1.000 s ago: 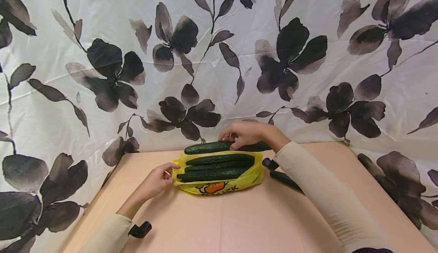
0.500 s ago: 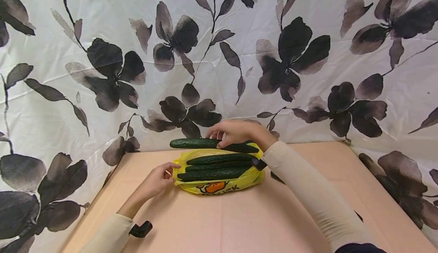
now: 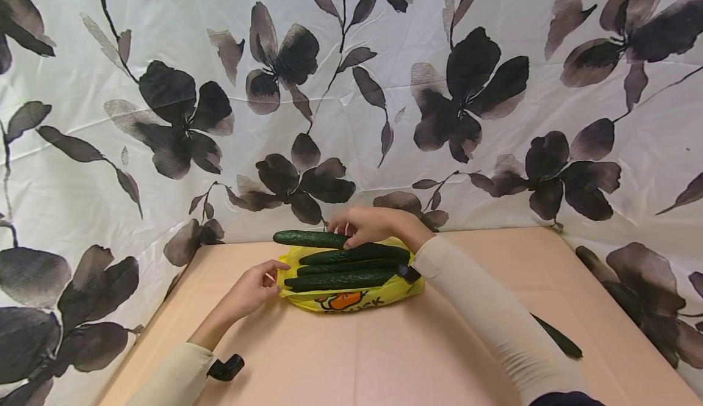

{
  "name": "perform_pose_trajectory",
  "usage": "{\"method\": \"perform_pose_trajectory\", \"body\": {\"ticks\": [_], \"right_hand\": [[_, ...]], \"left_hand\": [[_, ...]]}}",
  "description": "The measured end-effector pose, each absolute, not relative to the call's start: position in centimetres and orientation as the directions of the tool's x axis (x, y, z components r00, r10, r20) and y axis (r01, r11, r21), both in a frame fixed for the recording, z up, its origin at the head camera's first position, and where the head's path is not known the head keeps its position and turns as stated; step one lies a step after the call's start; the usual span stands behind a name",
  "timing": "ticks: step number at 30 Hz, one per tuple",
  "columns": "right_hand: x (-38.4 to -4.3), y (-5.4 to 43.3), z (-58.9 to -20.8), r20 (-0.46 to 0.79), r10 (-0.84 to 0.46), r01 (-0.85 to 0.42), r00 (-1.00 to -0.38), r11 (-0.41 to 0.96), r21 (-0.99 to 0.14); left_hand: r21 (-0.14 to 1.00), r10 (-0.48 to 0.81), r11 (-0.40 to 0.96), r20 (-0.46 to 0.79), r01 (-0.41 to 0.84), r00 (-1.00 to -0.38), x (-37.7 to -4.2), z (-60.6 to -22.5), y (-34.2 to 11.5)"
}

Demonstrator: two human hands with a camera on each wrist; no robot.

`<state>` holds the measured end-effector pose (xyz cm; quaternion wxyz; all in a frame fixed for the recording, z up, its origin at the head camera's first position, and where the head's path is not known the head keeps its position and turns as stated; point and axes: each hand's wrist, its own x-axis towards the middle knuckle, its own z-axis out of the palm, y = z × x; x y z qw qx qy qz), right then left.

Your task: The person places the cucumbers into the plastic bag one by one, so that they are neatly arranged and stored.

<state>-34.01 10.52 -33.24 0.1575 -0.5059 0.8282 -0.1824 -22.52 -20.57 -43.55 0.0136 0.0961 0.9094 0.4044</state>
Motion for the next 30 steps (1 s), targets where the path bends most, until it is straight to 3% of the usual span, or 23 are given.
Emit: {"method": "perform_pose_trajectory", "body": {"ticks": [30], "right_hand": [[-32.5, 8.8, -37.6, -0.241, -0.816, -0.762, -0.525, 0.577, -0.293]], "left_hand": [[0.730, 0.167, 0.666, 0.055, 0.153, -0.984, -21.7, -43.3, -20.9]]}}
